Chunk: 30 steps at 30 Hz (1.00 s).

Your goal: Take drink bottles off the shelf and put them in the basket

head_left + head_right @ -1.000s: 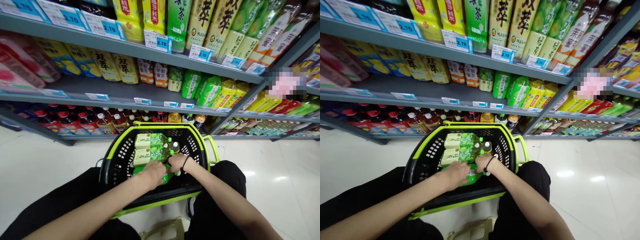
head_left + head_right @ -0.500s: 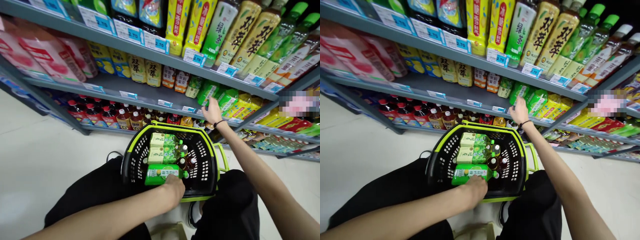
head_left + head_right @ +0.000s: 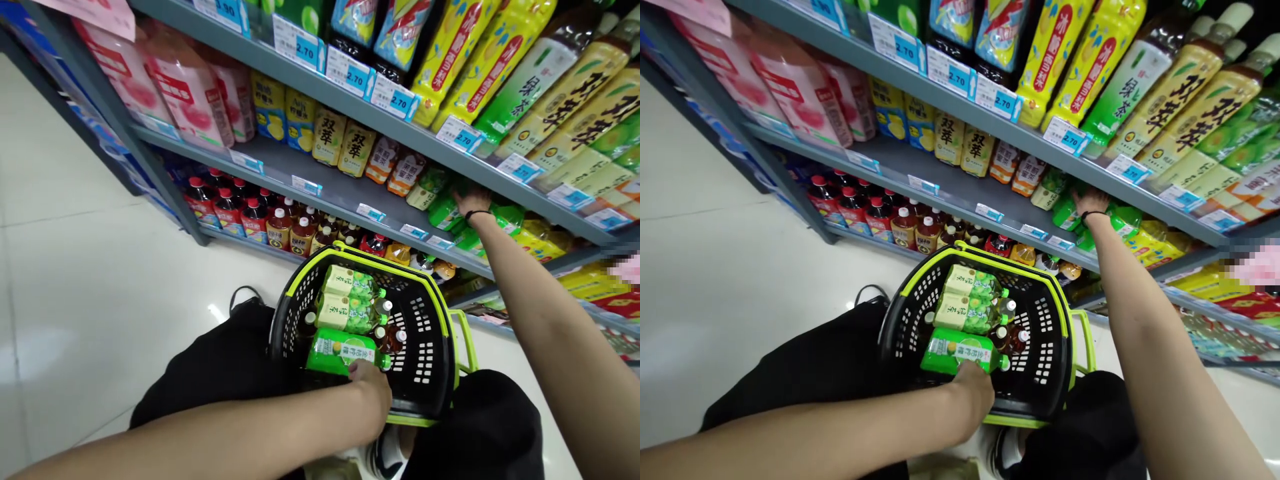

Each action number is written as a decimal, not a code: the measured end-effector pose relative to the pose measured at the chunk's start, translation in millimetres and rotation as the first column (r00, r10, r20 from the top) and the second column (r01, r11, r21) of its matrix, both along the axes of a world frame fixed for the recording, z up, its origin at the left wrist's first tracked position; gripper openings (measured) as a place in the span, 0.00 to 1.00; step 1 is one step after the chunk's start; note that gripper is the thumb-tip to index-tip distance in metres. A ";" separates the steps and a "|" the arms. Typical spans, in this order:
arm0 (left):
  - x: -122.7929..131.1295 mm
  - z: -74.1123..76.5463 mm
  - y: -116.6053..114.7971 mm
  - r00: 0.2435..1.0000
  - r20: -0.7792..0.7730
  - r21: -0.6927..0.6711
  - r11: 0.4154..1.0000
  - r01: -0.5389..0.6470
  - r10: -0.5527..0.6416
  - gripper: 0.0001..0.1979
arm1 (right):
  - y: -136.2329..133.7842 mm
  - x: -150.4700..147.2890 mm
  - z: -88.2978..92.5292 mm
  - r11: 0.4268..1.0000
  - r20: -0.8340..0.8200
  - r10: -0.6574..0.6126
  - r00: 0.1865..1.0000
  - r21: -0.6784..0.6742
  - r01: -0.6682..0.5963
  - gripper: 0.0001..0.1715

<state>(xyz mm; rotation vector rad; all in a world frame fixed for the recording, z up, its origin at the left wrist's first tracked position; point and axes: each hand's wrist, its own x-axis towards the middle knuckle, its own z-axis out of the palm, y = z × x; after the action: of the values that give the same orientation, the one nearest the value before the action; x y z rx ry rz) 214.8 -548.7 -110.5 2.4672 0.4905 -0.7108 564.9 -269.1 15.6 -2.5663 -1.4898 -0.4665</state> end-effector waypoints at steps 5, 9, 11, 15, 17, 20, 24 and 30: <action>0.3 8.7 1.1 0.981 -0.103 0.053 0.983 0.173 -0.167 0.25 | 3.5 -3.6 -0.5 1.000 0.056 0.011 0.998 -0.010 -0.011 0.38; 7.6 2.5 2.2 0.988 -0.074 0.046 0.990 0.137 -0.133 0.24 | -1.7 -12.5 1.2 0.999 0.110 0.049 0.993 -0.014 -0.048 0.41; 12.0 -5.1 0.4 0.992 -0.053 0.037 0.992 0.118 -0.116 0.25 | -7.7 -17.6 2.9 0.998 0.130 0.065 0.989 -0.009 -0.065 0.42; 21.0 -23.7 -9.7 0.998 -0.035 0.050 0.997 0.055 -0.053 0.22 | -23.7 -23.0 9.2 0.982 0.073 0.185 0.980 0.035 -0.188 0.38; 25.7 -32.3 -17.2 0.999 -0.050 0.042 0.999 0.012 -0.010 0.21 | -31.0 -23.3 11.3 0.956 0.003 0.289 0.957 0.057 -0.289 0.39; 31.9 -42.2 -27.7 0.995 -0.087 0.038 0.998 -0.051 0.054 0.21 | -36.4 -23.7 10.1 0.948 -0.065 0.315 0.947 0.075 -0.310 0.45; 39.2 -50.7 -34.1 0.991 -0.096 0.020 0.996 -0.092 0.094 0.20 | -32.3 -26.9 6.8 0.953 -0.063 0.292 0.954 0.109 -0.284 0.43; 51.8 -59.7 -37.4 0.979 -0.019 -0.008 0.980 -0.201 0.201 0.18 | -20.2 -29.0 9.9 0.957 -0.086 0.232 0.969 0.199 -0.212 0.36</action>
<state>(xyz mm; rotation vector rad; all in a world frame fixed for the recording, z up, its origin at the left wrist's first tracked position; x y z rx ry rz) 266.6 -586.2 -170.2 2.3613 0.7297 -0.6513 535.9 -289.2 25.6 -2.2114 -1.5880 -0.4090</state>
